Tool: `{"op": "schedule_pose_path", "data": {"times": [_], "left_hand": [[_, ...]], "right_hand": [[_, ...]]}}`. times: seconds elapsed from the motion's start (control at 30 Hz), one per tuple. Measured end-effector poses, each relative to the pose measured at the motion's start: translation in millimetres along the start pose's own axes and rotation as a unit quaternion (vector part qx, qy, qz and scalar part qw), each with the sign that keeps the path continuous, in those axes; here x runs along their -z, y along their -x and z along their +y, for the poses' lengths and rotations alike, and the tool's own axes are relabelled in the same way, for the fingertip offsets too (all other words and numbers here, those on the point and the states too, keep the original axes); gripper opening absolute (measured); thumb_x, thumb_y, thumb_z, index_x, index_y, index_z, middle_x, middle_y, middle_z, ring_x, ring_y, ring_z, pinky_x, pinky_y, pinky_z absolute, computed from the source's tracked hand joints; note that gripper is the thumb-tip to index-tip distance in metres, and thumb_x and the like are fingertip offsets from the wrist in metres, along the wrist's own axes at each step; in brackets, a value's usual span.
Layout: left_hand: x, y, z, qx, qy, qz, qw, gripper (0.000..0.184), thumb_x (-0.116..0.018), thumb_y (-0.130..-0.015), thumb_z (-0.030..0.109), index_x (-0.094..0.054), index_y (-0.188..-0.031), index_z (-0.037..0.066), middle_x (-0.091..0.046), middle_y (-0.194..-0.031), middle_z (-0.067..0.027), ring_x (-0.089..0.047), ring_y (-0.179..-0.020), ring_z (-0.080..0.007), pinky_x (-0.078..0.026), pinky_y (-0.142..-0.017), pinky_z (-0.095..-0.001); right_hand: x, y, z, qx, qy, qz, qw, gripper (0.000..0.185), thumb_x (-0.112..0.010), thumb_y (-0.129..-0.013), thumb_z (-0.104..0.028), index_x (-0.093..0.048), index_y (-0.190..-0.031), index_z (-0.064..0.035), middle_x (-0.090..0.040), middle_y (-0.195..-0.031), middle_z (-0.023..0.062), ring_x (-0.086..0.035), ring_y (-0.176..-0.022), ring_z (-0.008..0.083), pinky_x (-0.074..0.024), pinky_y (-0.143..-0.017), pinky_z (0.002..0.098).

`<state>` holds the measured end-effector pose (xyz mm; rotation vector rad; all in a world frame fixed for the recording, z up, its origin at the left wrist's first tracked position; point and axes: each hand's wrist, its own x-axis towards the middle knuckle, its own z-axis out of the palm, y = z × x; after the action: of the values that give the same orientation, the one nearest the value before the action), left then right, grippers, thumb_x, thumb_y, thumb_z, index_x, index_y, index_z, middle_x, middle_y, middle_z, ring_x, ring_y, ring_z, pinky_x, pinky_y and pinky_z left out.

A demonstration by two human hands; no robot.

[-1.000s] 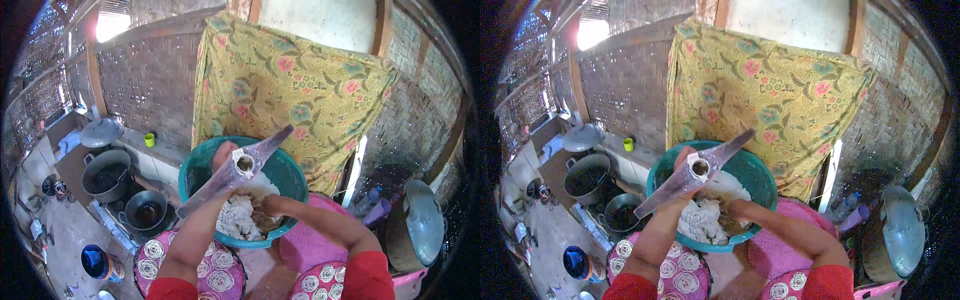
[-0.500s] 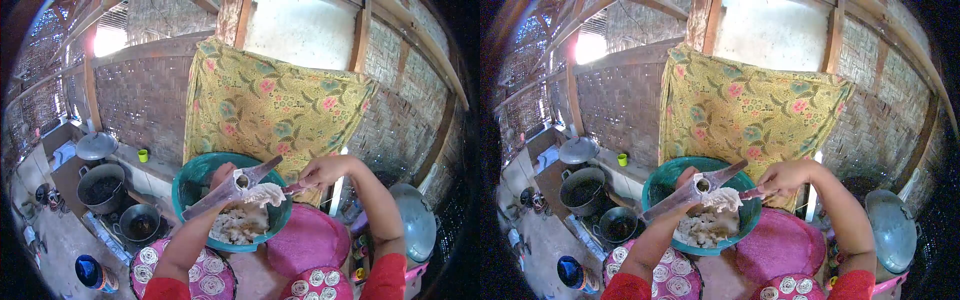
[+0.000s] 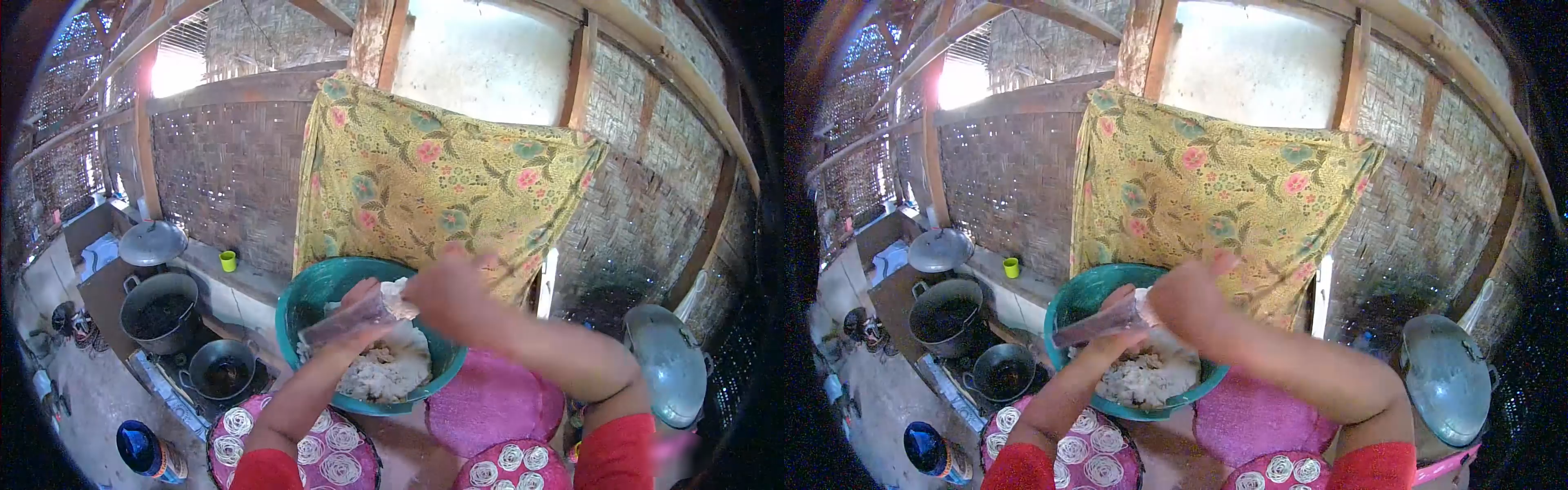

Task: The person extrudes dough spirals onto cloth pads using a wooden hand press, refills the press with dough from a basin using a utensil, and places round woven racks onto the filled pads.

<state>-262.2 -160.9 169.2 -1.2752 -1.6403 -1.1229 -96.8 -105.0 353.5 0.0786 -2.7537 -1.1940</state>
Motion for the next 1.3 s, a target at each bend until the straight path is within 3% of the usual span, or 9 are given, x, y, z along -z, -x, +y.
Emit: {"op": "schedule_pose_path", "data": {"times": [0.07,0.2,0.27,0.4,0.43,0.5,0.6,0.8,1.3], "left_hand": [[-83.9,52.2,-79.1,0.25,0.444,0.101,0.854,0.045,-0.078,-0.058,0.033,-0.061,-0.088,0.004,-0.06,-0.092,-0.0151,-0.058,-0.089,-0.0349,-0.047,-0.082,-0.0403],[8.4,-3.2,-10.2,0.261,0.216,-0.074,0.938,0.037,-0.074,-0.061,0.034,-0.061,-0.084,0.007,-0.061,-0.092,-0.0118,-0.057,-0.088,-0.0344,-0.045,-0.084,-0.0416],[25.0,-14.8,11.7,-0.05,-0.078,0.055,0.994,0.024,-0.065,-0.077,0.024,-0.06,-0.092,0.006,-0.06,-0.081,-0.0078,-0.059,-0.078,-0.0215,-0.048,-0.071,-0.0333],[5.3,-10.5,-24.4,0.106,-0.063,-0.072,0.99,0.035,-0.074,-0.067,0.029,-0.061,-0.091,0.008,-0.061,-0.084,-0.0088,-0.06,-0.082,-0.0225,-0.048,-0.075,-0.0323],[4.9,-15.2,-30.4,0.228,0.346,-0.008,0.91,0.04,-0.077,-0.063,0.03,-0.061,-0.093,0.009,-0.062,-0.085,-0.0081,-0.061,-0.084,-0.0222,-0.048,-0.075,-0.0328],[2.5,-7.7,-20.1,0.252,0.377,0.06,0.889,0.047,-0.079,-0.06,0.03,-0.06,-0.099,0.01,-0.064,-0.087,-0.0071,-0.062,-0.088,-0.0209,-0.048,-0.077,-0.032],[18.1,-13.4,-3.4,0.111,-0.073,0.001,0.991,0.045,-0.079,-0.062,0.028,-0.059,-0.096,0.009,-0.064,-0.09,-0.0071,-0.061,-0.088,-0.0193,-0.048,-0.078,-0.029],[0.1,2.9,-23.9,0.121,0.038,-0.003,0.992,0.042,-0.076,-0.053,0.029,-0.058,-0.082,0.005,-0.054,-0.085,-0.0114,-0.054,-0.083,-0.0325,-0.047,-0.07,-0.0372],[-15.3,12.1,-60.5,0.209,0.242,0.047,0.946,0.016,-0.047,-0.088,0.023,-0.053,-0.092,0.009,-0.061,-0.097,-0.0093,-0.058,-0.09,-0.0243,-0.049,-0.079,-0.0355]], "right_hand": [[-53.1,7.8,-51.1,0.011,0.161,0.283,0.946,0.015,-0.058,-0.073,-0.022,-0.059,-0.066,-0.0083,-0.05,-0.058,0.0041,-0.05,-0.056,0.0175,-0.0319,-0.046,0.0365],[-49.5,20.8,-60.9,0.014,0.3,0.242,0.923,0.011,-0.053,-0.077,-0.018,-0.056,-0.071,-0.0097,-0.041,-0.059,-0.0008,-0.043,-0.056,0.0134,-0.0279,-0.049,0.0308],[-28.0,40.8,-47.4,0.021,0.255,0.208,0.944,0.016,-0.051,-0.078,-0.017,-0.057,-0.087,-0.0047,-0.042,-0.066,-0.001,-0.044,-0.059,0.0126,-0.0302,-0.053,0.0298],[26.3,78.5,-5.5,0.012,0.132,0.107,0.985,0.037,-0.055,-0.077,-0.021,-0.055,-0.109,-0.002,-0.049,-0.075,0.0004,-0.05,-0.064,0.0136,-0.0344,-0.055,0.0284],[36.4,75.5,6.5,0.016,0.135,0.109,0.985,0.037,-0.055,-0.077,-0.021,-0.055,-0.109,-0.002,-0.049,-0.075,0.0004,-0.05,-0.064,0.0136,-0.0344,-0.055,0.0284],[47.8,72.2,21.9,-0.042,0.06,0.311,0.948,0.013,-0.055,-0.076,-0.02,-0.057,-0.083,-0.009,-0.046,-0.062,-0.0022,-0.051,-0.058,0.0137,-0.0344,-0.051,0.031],[18.8,47.6,9.5,0.026,0.118,0.202,0.972,0.009,-0.056,-0.075,-0.02,-0.058,-0.079,-0.0117,-0.05,-0.064,-0.0022,-0.051,-0.058,0.0134,-0.0336,-0.051,0.0312],[-33.0,7.3,-50.0,0.025,0.159,0.183,0.97,0.008,-0.055,-0.075,-0.018,-0.057,-0.078,-0.0108,-0.051,-0.066,-0.0007,-0.052,-0.06,0.0133,-0.034,-0.052,0.0295],[11.2,59.1,-2.4,-0.025,0.057,0.217,0.974,0.009,-0.055,-0.074,-0.017,-0.055,-0.077,-0.0094,-0.053,-0.065,0.002,-0.055,-0.058,0.0165,-0.0391,-0.05,0.0307]]}}
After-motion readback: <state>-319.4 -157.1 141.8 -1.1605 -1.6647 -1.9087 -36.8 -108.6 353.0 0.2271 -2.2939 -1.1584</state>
